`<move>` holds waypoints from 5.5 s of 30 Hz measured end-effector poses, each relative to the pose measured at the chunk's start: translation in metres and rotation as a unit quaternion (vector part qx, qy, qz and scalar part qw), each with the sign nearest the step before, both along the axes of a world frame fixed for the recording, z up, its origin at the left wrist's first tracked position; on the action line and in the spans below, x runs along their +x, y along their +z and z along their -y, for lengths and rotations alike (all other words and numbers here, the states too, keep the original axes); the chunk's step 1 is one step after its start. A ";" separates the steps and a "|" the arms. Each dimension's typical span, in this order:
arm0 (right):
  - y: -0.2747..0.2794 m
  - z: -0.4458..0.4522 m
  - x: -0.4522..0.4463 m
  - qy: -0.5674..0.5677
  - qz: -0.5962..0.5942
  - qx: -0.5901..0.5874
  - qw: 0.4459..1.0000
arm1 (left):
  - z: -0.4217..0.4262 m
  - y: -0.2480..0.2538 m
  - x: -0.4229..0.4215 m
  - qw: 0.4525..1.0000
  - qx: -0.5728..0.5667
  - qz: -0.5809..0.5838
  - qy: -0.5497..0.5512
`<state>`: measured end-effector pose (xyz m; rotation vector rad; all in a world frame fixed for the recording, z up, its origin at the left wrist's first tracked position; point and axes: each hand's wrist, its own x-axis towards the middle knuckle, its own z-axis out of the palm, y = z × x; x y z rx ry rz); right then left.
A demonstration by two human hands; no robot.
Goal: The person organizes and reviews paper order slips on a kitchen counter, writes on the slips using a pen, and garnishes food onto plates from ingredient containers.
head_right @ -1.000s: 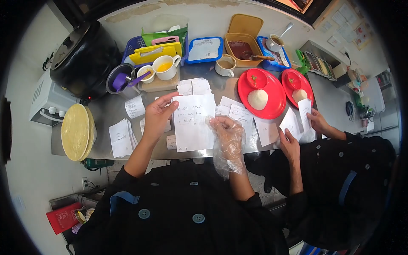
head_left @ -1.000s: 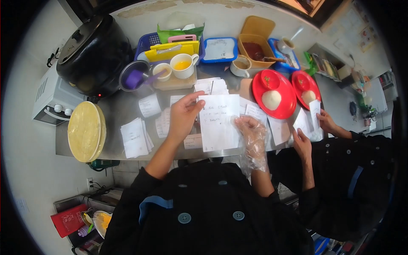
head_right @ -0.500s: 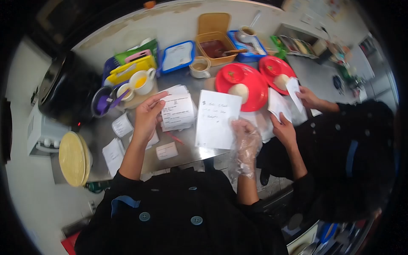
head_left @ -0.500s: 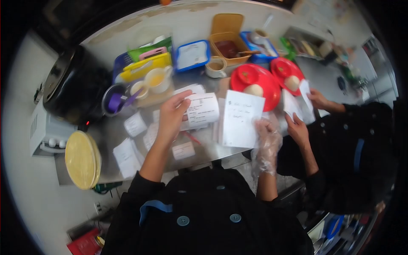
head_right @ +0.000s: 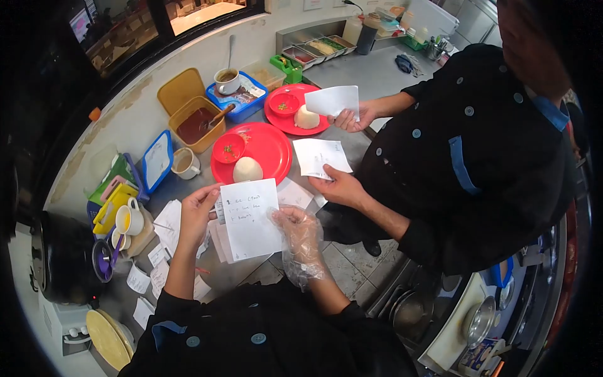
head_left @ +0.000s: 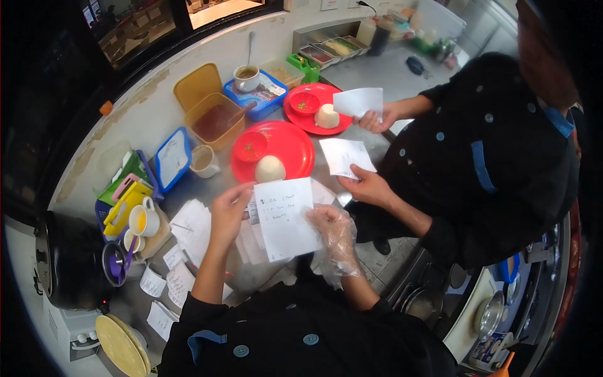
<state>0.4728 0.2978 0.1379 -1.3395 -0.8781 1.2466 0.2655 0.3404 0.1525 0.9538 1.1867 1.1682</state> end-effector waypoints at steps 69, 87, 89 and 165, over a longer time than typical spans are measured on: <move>-0.001 -0.127 0.130 -0.033 0.199 0.026 0.979 | -0.510 -0.077 0.208 0.898 -0.071 -0.432 0.047; 0.000 -0.140 0.135 0.049 0.287 0.040 0.956 | -0.514 -0.111 0.254 0.934 -0.061 -0.158 0.313; -0.010 -0.140 0.138 0.063 0.263 0.008 0.963 | -0.508 -0.111 0.259 0.903 -0.020 -0.282 0.325; -0.066 0.028 -0.090 0.449 0.406 0.187 0.774 | 0.186 -0.092 -0.149 0.841 0.104 -0.471 0.244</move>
